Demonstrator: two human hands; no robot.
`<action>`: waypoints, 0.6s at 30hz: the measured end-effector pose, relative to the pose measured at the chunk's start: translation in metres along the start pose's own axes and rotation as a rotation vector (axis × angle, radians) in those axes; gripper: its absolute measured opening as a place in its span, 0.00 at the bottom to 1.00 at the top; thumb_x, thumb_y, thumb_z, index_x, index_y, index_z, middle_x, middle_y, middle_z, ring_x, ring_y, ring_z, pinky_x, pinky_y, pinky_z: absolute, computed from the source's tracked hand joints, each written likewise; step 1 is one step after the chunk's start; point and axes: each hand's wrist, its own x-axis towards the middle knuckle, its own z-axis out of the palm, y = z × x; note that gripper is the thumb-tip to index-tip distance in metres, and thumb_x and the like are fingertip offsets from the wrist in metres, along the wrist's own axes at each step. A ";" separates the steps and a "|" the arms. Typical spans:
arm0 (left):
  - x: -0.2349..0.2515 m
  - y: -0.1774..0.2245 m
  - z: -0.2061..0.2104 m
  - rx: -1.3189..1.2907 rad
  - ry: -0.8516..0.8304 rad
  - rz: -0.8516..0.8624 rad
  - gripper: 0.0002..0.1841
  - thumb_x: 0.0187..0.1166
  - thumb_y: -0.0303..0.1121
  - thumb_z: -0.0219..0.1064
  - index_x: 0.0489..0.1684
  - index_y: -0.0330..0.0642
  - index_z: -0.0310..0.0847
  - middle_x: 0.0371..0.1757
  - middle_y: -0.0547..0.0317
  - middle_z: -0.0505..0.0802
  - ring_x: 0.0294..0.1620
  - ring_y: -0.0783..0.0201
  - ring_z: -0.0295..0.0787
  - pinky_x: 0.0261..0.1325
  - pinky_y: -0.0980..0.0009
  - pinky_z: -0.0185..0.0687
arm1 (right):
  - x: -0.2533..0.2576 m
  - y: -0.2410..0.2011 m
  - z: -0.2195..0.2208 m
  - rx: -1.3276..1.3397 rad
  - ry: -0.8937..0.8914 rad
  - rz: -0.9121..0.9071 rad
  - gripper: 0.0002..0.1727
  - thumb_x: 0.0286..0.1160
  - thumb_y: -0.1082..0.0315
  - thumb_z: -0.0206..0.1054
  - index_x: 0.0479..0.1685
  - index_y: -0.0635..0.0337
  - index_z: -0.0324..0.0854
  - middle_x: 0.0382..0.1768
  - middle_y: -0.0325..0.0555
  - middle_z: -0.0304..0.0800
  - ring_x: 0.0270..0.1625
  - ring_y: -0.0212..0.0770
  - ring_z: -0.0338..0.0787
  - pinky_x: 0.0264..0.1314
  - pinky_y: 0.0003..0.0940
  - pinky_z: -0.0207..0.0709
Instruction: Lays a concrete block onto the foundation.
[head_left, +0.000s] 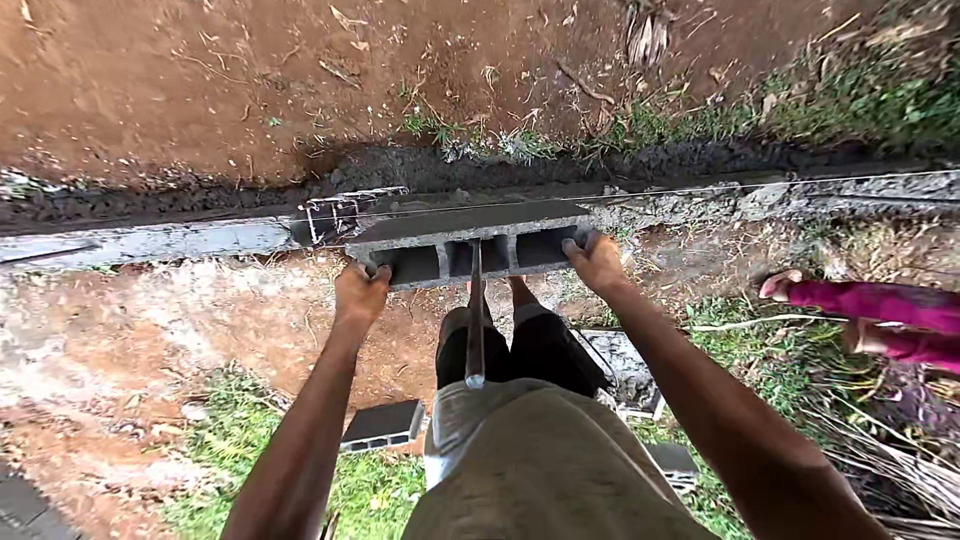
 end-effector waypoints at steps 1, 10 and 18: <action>0.003 -0.001 0.002 0.000 -0.002 0.000 0.17 0.85 0.38 0.65 0.34 0.29 0.80 0.31 0.37 0.87 0.35 0.40 0.86 0.42 0.35 0.78 | 0.004 0.000 0.002 -0.010 -0.004 0.009 0.22 0.85 0.52 0.65 0.51 0.68 0.82 0.41 0.66 0.89 0.49 0.66 0.91 0.54 0.70 0.80; 0.008 -0.013 0.006 0.007 0.007 0.045 0.16 0.86 0.39 0.65 0.35 0.31 0.80 0.30 0.40 0.86 0.32 0.43 0.84 0.39 0.37 0.77 | -0.026 -0.009 0.013 0.048 0.040 0.074 0.22 0.87 0.53 0.63 0.55 0.68 0.80 0.38 0.65 0.88 0.43 0.67 0.91 0.46 0.70 0.81; -0.010 -0.011 -0.012 -0.006 0.033 0.088 0.15 0.86 0.38 0.66 0.38 0.30 0.81 0.32 0.40 0.87 0.36 0.44 0.86 0.44 0.37 0.78 | -0.051 -0.015 0.006 0.099 0.074 0.090 0.18 0.85 0.55 0.65 0.46 0.66 0.82 0.32 0.59 0.88 0.38 0.59 0.91 0.44 0.63 0.82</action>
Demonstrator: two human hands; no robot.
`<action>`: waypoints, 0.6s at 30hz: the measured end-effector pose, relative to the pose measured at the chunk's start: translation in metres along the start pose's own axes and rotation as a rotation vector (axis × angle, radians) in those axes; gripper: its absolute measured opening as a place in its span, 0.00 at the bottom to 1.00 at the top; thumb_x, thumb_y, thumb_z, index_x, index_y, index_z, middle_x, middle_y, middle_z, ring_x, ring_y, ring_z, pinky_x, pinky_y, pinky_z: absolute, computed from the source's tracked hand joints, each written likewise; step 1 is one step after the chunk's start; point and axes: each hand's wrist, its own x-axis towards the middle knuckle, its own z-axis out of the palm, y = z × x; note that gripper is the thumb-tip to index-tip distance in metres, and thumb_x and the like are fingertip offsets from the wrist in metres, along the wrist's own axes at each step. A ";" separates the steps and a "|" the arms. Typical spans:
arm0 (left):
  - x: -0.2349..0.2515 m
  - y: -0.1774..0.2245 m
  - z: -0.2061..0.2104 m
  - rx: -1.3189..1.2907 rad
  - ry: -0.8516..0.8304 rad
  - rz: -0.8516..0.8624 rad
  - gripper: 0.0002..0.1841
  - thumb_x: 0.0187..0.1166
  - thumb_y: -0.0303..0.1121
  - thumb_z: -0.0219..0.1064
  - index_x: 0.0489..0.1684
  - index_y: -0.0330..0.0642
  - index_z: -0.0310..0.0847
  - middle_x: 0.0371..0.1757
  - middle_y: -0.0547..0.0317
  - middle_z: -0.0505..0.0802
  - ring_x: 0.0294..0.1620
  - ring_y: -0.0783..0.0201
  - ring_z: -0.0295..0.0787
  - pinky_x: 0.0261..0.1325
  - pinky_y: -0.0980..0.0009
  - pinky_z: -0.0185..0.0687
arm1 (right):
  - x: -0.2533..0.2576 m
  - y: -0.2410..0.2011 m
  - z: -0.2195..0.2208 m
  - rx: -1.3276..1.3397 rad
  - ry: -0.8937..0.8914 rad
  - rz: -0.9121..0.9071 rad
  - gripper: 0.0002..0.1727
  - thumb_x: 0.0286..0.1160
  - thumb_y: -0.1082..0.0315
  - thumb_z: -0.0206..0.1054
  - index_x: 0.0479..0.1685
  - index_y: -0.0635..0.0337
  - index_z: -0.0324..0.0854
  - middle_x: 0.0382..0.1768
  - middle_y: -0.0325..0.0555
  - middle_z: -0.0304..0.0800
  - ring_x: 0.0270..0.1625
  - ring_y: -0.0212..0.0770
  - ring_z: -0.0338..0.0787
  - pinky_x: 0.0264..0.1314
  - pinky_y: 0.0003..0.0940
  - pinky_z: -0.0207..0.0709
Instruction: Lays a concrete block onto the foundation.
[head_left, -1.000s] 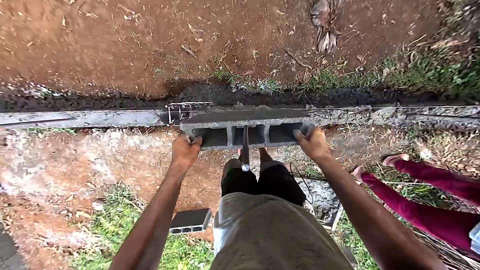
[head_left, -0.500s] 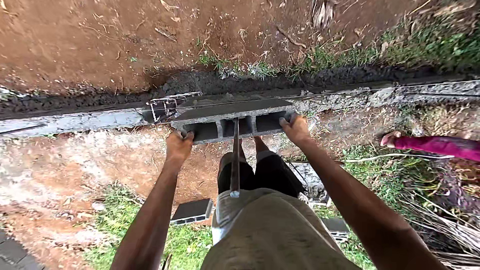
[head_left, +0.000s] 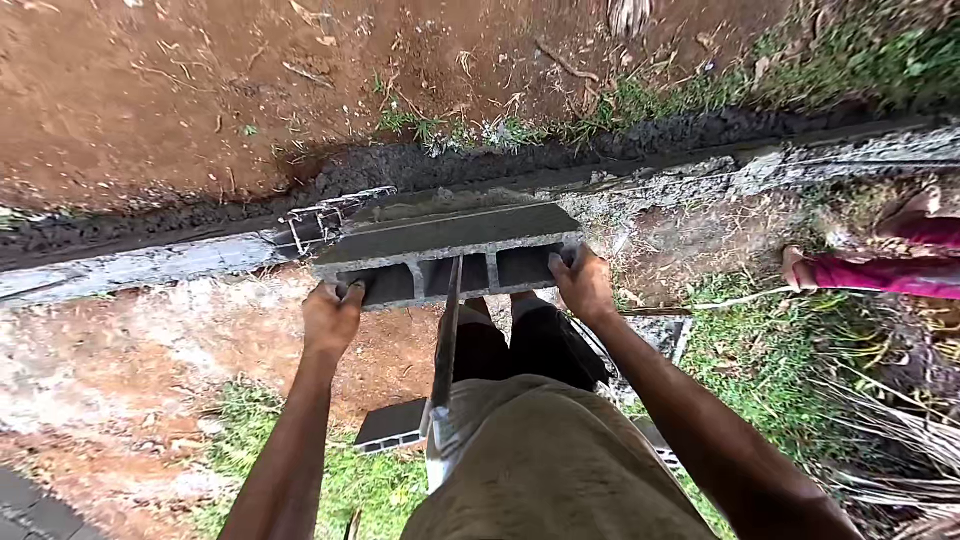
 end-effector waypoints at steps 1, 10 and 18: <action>0.001 0.003 -0.001 0.011 -0.001 -0.003 0.15 0.86 0.37 0.66 0.38 0.30 0.81 0.31 0.40 0.87 0.35 0.44 0.86 0.43 0.37 0.78 | 0.003 0.001 0.001 0.004 -0.013 0.004 0.18 0.86 0.55 0.65 0.45 0.65 0.81 0.32 0.58 0.88 0.38 0.59 0.91 0.44 0.63 0.82; 0.027 -0.005 0.022 0.029 -0.016 -0.042 0.17 0.86 0.39 0.65 0.39 0.29 0.80 0.35 0.36 0.87 0.37 0.40 0.86 0.43 0.35 0.78 | 0.052 0.006 0.017 -0.005 -0.053 -0.023 0.22 0.83 0.54 0.65 0.55 0.69 0.81 0.41 0.66 0.90 0.50 0.66 0.92 0.54 0.69 0.81; 0.040 0.005 0.026 0.087 -0.042 -0.065 0.18 0.85 0.38 0.64 0.36 0.26 0.79 0.34 0.33 0.86 0.40 0.37 0.85 0.47 0.33 0.76 | 0.068 0.000 0.015 -0.073 -0.079 -0.012 0.23 0.85 0.54 0.64 0.58 0.69 0.80 0.48 0.68 0.90 0.58 0.67 0.91 0.61 0.68 0.80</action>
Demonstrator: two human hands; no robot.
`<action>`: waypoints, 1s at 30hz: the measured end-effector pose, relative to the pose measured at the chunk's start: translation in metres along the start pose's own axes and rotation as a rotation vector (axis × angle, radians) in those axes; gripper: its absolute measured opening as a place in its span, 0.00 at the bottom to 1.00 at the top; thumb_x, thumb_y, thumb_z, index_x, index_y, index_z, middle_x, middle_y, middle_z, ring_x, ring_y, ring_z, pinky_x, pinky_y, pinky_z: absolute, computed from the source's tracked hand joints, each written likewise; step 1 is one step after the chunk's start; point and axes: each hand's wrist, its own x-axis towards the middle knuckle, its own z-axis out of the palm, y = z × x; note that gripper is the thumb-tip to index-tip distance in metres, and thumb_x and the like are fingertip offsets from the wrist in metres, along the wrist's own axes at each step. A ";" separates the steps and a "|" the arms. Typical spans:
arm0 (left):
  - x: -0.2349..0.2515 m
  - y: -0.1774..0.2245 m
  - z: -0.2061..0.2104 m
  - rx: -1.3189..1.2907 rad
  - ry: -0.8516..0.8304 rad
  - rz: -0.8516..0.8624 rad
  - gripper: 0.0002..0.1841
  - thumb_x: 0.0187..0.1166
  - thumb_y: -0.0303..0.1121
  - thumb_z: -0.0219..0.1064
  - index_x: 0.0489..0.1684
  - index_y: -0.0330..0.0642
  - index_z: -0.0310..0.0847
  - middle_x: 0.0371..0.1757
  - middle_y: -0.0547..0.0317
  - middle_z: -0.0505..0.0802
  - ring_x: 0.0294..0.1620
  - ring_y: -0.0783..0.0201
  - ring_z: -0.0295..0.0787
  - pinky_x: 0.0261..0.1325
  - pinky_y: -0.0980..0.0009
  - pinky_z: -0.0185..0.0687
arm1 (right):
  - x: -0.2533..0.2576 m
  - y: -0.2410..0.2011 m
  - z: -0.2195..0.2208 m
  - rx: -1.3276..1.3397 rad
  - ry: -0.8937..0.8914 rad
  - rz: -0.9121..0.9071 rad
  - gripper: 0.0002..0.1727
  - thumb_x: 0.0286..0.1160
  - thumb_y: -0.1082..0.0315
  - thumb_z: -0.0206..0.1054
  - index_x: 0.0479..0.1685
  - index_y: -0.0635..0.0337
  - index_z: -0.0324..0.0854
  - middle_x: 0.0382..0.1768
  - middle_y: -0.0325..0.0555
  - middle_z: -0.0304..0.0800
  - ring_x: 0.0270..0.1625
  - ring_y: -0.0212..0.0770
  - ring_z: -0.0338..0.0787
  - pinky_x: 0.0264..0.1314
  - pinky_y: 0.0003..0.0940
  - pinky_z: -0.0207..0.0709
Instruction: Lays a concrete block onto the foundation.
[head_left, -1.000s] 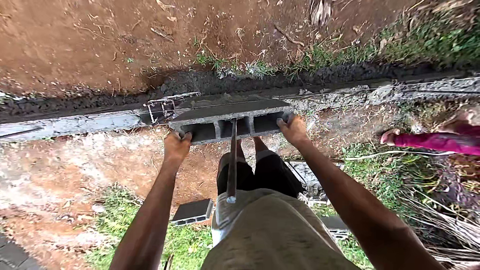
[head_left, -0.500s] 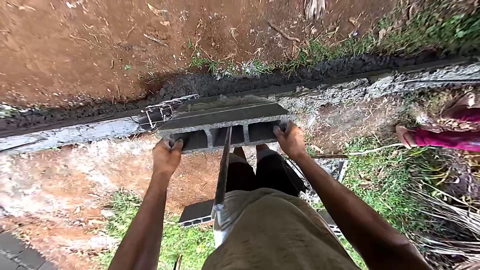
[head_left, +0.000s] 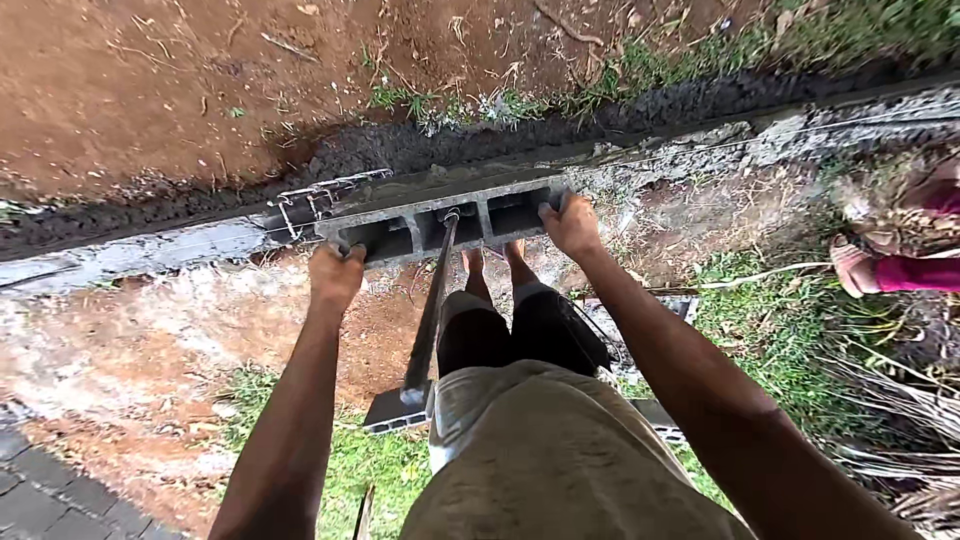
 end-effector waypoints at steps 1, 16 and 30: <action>0.000 0.003 -0.001 0.005 -0.001 -0.012 0.18 0.86 0.38 0.64 0.39 0.26 0.80 0.37 0.31 0.87 0.42 0.36 0.85 0.49 0.32 0.76 | 0.002 -0.002 -0.001 -0.008 -0.006 0.005 0.23 0.85 0.54 0.64 0.59 0.69 0.80 0.50 0.68 0.90 0.59 0.67 0.90 0.62 0.68 0.79; 0.012 -0.012 0.012 0.045 0.043 0.052 0.18 0.82 0.40 0.67 0.44 0.27 0.83 0.45 0.32 0.90 0.51 0.38 0.89 0.58 0.34 0.79 | 0.004 0.004 0.007 -0.026 0.025 -0.038 0.28 0.84 0.54 0.64 0.68 0.72 0.75 0.60 0.73 0.86 0.68 0.70 0.86 0.69 0.69 0.76; 0.026 -0.019 0.031 -0.095 0.213 0.014 0.28 0.77 0.40 0.73 0.69 0.28 0.75 0.66 0.29 0.85 0.71 0.35 0.82 0.71 0.33 0.74 | 0.004 0.019 0.012 -0.039 0.132 -0.174 0.30 0.82 0.48 0.67 0.59 0.73 0.81 0.62 0.72 0.86 0.69 0.68 0.85 0.68 0.70 0.75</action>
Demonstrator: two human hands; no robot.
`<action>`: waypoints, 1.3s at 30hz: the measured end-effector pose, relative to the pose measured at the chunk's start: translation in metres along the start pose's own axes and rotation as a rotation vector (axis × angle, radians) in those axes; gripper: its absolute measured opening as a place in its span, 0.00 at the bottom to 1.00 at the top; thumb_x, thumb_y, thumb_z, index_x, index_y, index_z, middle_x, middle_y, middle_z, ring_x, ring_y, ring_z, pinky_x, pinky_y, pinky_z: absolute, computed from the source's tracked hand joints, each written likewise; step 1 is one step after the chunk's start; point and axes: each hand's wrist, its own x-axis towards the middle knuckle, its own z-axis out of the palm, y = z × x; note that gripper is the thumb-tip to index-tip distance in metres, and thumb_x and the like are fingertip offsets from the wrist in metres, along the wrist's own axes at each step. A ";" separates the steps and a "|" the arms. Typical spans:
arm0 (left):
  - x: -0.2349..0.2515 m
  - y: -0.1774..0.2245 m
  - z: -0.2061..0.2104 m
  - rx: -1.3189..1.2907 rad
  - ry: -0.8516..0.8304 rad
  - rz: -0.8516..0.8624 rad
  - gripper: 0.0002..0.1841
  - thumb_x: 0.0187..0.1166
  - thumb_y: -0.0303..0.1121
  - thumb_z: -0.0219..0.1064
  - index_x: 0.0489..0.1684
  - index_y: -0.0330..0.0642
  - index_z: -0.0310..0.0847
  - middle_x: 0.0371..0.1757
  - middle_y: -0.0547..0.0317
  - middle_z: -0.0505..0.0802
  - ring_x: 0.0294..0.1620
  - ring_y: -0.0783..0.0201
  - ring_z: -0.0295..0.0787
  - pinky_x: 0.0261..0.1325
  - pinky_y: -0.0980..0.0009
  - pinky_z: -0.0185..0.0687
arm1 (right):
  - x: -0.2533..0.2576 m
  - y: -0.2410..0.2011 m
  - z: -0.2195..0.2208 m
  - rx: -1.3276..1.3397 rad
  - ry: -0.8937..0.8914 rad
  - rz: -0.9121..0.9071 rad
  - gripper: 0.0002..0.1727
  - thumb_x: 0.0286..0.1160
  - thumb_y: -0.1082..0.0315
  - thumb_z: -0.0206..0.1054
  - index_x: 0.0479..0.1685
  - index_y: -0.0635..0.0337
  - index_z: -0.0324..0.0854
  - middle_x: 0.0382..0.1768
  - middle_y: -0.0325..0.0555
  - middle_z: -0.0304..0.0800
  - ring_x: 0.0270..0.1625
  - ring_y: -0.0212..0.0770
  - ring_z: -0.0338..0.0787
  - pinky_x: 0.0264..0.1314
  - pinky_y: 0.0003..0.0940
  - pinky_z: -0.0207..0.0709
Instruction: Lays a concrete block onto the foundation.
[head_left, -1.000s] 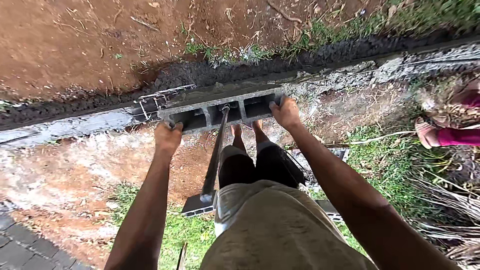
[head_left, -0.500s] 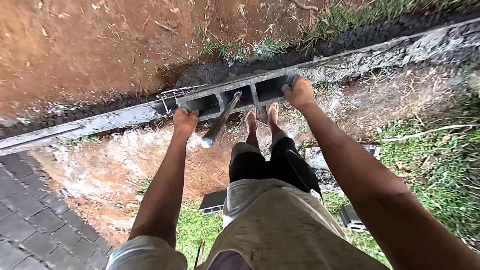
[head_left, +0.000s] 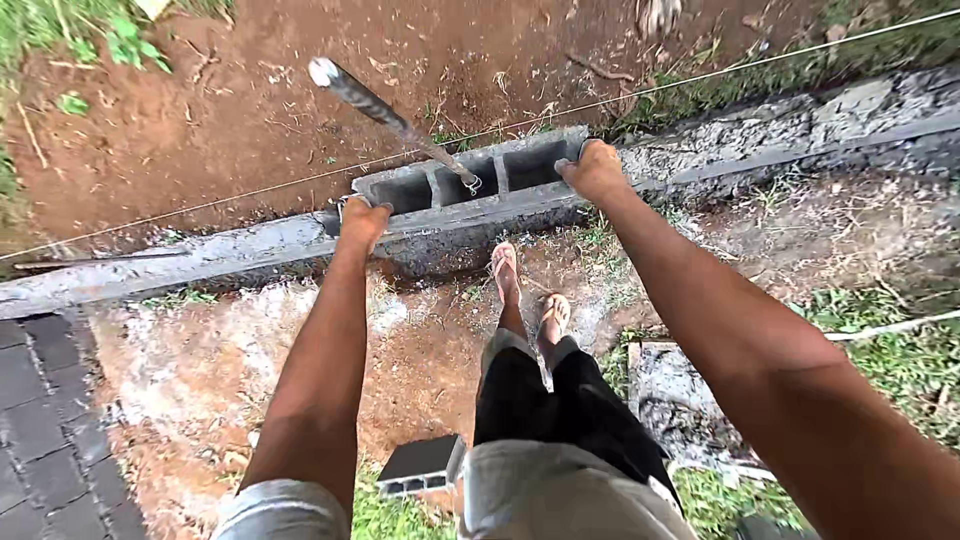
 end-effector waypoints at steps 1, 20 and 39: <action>0.001 -0.001 0.002 -0.011 0.016 0.009 0.28 0.77 0.41 0.73 0.68 0.28 0.76 0.66 0.30 0.86 0.70 0.36 0.82 0.71 0.33 0.75 | -0.001 0.001 0.000 0.000 0.008 -0.007 0.31 0.82 0.48 0.66 0.59 0.73 0.81 0.62 0.72 0.86 0.69 0.68 0.85 0.68 0.70 0.76; -0.009 0.012 -0.002 -0.079 0.037 0.002 0.29 0.83 0.43 0.68 0.76 0.31 0.71 0.69 0.33 0.84 0.66 0.41 0.86 0.66 0.38 0.83 | -0.003 -0.005 -0.008 0.060 0.016 -0.061 0.27 0.82 0.53 0.67 0.60 0.72 0.81 0.68 0.70 0.82 0.74 0.65 0.82 0.69 0.70 0.74; 0.004 0.006 -0.002 -0.202 0.026 -0.007 0.29 0.78 0.43 0.73 0.73 0.33 0.75 0.64 0.37 0.88 0.64 0.46 0.88 0.66 0.45 0.84 | 0.004 0.022 0.008 0.234 0.054 -0.067 0.42 0.77 0.29 0.62 0.62 0.64 0.84 0.63 0.68 0.87 0.70 0.66 0.85 0.69 0.70 0.74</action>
